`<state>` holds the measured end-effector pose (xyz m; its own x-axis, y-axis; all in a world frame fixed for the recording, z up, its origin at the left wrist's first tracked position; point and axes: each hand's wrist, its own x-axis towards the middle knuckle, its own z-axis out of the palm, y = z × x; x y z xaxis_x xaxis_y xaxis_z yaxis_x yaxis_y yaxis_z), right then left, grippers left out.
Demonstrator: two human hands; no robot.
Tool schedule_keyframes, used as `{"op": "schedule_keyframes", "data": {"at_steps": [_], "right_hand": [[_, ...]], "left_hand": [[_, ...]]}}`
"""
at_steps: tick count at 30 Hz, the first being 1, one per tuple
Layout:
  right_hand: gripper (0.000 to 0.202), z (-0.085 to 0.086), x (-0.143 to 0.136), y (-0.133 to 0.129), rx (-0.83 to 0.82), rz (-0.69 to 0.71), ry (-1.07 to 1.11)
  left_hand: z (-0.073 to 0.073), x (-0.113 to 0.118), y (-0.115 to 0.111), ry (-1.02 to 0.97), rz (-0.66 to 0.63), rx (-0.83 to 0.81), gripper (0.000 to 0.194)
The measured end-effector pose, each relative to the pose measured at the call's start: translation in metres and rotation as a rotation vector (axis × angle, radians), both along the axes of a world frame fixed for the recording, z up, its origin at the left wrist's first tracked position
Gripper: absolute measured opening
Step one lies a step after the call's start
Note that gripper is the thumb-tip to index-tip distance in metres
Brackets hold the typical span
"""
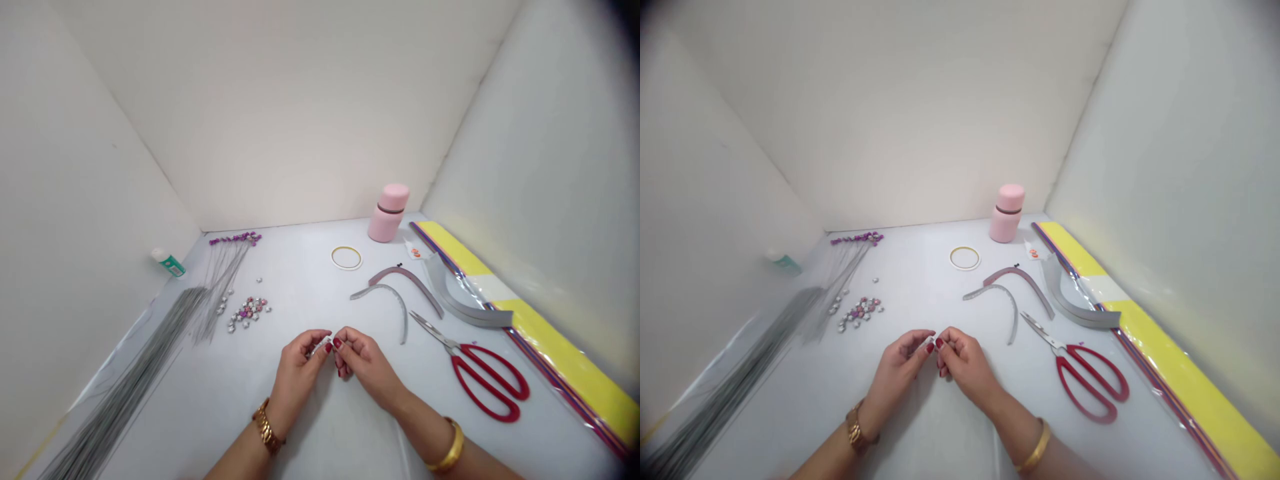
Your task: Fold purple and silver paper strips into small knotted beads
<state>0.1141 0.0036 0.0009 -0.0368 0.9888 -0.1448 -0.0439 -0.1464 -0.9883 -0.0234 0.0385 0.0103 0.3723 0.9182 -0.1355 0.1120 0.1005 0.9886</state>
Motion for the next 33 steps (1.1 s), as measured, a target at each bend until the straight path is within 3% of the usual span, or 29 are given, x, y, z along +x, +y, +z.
{"op": "schedule_keyframes", "data": {"at_steps": [13, 24, 33], "right_hand": [[0.019, 0.003, 0.0, -0.001, -0.004, 0.044, -0.043], [0.015, 0.007, 0.004, -0.003, 0.206, 0.085, -0.307], [0.016, 0.008, 0.001, -0.004, 0.19, 0.112, -0.318]], "left_hand": [[0.003, -0.002, 0.0, 0.011, 0.035, -0.003, 0.014], [-0.002, 0.002, 0.001, -0.14, 0.01, -0.176, 0.011], [-0.006, 0.004, 0.002, -0.172, 0.069, -0.22, 0.013]]}}
